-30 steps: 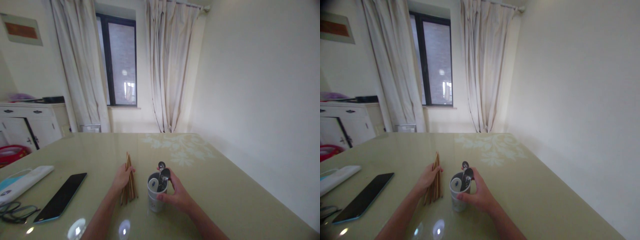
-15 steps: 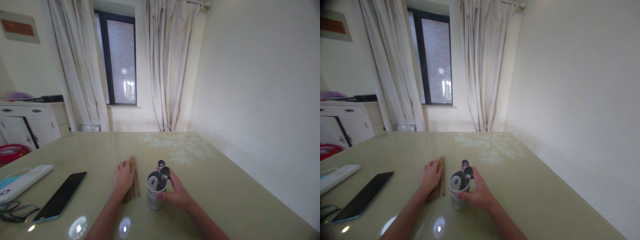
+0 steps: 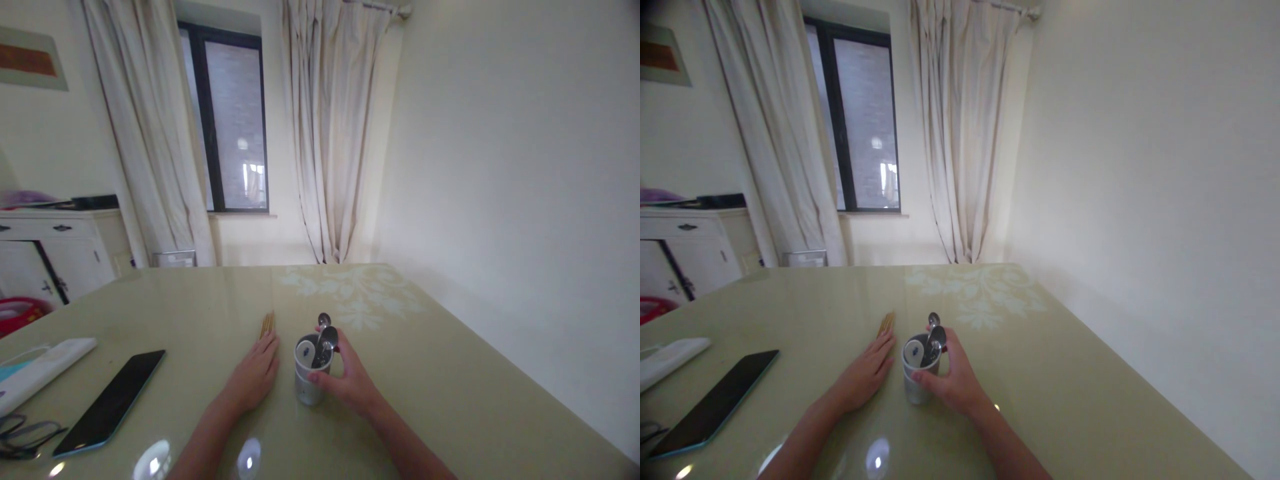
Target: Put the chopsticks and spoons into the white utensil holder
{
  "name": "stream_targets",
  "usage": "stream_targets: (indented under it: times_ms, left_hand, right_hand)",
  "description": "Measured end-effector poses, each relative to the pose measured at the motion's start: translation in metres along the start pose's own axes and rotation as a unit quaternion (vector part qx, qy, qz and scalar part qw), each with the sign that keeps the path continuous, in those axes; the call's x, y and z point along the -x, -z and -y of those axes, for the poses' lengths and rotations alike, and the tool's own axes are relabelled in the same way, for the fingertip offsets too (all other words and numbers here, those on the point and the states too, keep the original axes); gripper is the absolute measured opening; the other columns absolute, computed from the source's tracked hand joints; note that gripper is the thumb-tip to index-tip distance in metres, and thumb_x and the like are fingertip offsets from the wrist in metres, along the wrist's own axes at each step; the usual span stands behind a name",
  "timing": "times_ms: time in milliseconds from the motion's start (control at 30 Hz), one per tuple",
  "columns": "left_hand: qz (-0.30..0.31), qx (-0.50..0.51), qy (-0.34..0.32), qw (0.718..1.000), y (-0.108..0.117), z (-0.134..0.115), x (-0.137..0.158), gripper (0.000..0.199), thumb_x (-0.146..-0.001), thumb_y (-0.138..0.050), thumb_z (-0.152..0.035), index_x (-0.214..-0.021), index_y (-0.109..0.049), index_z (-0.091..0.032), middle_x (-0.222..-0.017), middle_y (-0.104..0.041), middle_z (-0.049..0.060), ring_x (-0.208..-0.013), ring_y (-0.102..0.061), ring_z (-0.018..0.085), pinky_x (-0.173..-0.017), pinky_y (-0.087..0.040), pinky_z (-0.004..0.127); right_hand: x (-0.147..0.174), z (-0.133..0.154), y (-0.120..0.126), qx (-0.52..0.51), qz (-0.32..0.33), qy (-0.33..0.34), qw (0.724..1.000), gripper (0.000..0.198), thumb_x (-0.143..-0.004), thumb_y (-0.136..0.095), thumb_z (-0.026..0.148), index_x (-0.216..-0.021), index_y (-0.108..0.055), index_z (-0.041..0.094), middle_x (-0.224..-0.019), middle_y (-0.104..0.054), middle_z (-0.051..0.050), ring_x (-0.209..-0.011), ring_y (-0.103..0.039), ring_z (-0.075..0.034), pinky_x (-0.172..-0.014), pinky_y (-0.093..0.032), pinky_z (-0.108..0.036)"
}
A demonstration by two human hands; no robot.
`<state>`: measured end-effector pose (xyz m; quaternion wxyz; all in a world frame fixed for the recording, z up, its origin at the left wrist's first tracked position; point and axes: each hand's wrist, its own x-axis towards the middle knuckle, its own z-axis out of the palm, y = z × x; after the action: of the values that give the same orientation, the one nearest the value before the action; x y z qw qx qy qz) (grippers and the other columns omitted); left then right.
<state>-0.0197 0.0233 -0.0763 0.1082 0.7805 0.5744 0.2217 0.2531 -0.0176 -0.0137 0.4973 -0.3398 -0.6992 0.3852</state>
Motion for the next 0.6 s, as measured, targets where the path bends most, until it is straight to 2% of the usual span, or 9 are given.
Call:
stream_targets:
  times_ms: [100,167,267,400,500,600]
  left_hand:
    - [0.009,0.016,-0.015,1.000,0.007,0.012,-0.002,0.059,-0.103,-0.038,-0.039,-0.153,-0.057,-0.015,-0.168,-0.045,0.015,-0.158,-0.040,0.028,-0.132,-0.030,0.050]
    - [0.008,0.019,-0.023,1.000,0.009,0.014,0.000,0.062,-0.101,-0.046,-0.047,-0.154,-0.057,-0.017,-0.168,-0.045,0.014,-0.158,-0.040,0.029,-0.132,-0.031,0.049]
    - [-0.002,0.015,-0.043,0.999,0.009,0.010,0.004,0.069,-0.096,-0.056,-0.055,-0.155,-0.057,-0.019,-0.168,-0.045,0.013,-0.158,-0.041,0.031,-0.132,-0.031,0.050]
    - [-0.016,0.011,-0.038,0.999,0.012,0.001,0.004,0.062,-0.098,-0.052,-0.049,-0.152,-0.060,-0.019,-0.165,-0.050,0.011,-0.154,-0.048,0.029,-0.131,-0.035,0.047]
    - [-0.022,0.008,-0.012,1.000,0.020,-0.004,0.001,0.056,-0.101,-0.045,-0.046,-0.144,-0.068,-0.019,-0.160,-0.057,0.010,-0.149,-0.054,0.028,-0.128,-0.039,0.045]
    - [-0.049,0.028,-0.002,0.998,0.032,-0.014,-0.002,0.050,-0.100,-0.045,-0.048,-0.128,-0.078,-0.023,-0.148,-0.069,0.008,-0.141,-0.062,0.028,-0.127,-0.041,0.043]
  right_hand:
    - [-0.002,-0.003,0.003,0.002,0.000,-0.005,1.000,0.085,-0.076,-0.091,0.059,-0.145,-0.056,0.026,-0.142,-0.066,-0.015,-0.126,-0.063,-0.039,-0.109,-0.047,-0.058]
    - [-0.003,-0.004,0.004,0.001,0.004,-0.009,1.000,0.087,-0.076,-0.091,0.060,-0.147,-0.055,0.025,-0.142,-0.066,-0.015,-0.126,-0.063,-0.039,-0.109,-0.047,-0.057]
    - [-0.004,-0.003,0.005,-0.003,0.011,-0.011,1.000,0.089,-0.074,-0.091,0.060,-0.147,-0.055,0.023,-0.142,-0.066,-0.015,-0.128,-0.063,-0.038,-0.110,-0.046,-0.055]
    - [-0.004,-0.002,0.005,-0.023,0.025,-0.009,0.999,0.087,-0.073,-0.092,0.061,-0.144,-0.057,0.024,-0.138,-0.069,-0.015,-0.124,-0.065,-0.038,-0.109,-0.046,-0.055]
    - [-0.004,-0.003,0.005,-0.028,0.030,-0.001,0.999,0.085,-0.074,-0.092,0.061,-0.142,-0.059,0.024,-0.138,-0.068,-0.016,-0.124,-0.065,-0.038,-0.109,-0.046,-0.056]
    - [-0.005,-0.005,0.005,-0.026,0.032,0.001,0.999,0.085,-0.073,-0.093,0.062,-0.142,-0.060,0.025,-0.137,-0.069,-0.016,-0.126,-0.064,-0.039,-0.110,-0.047,-0.057]
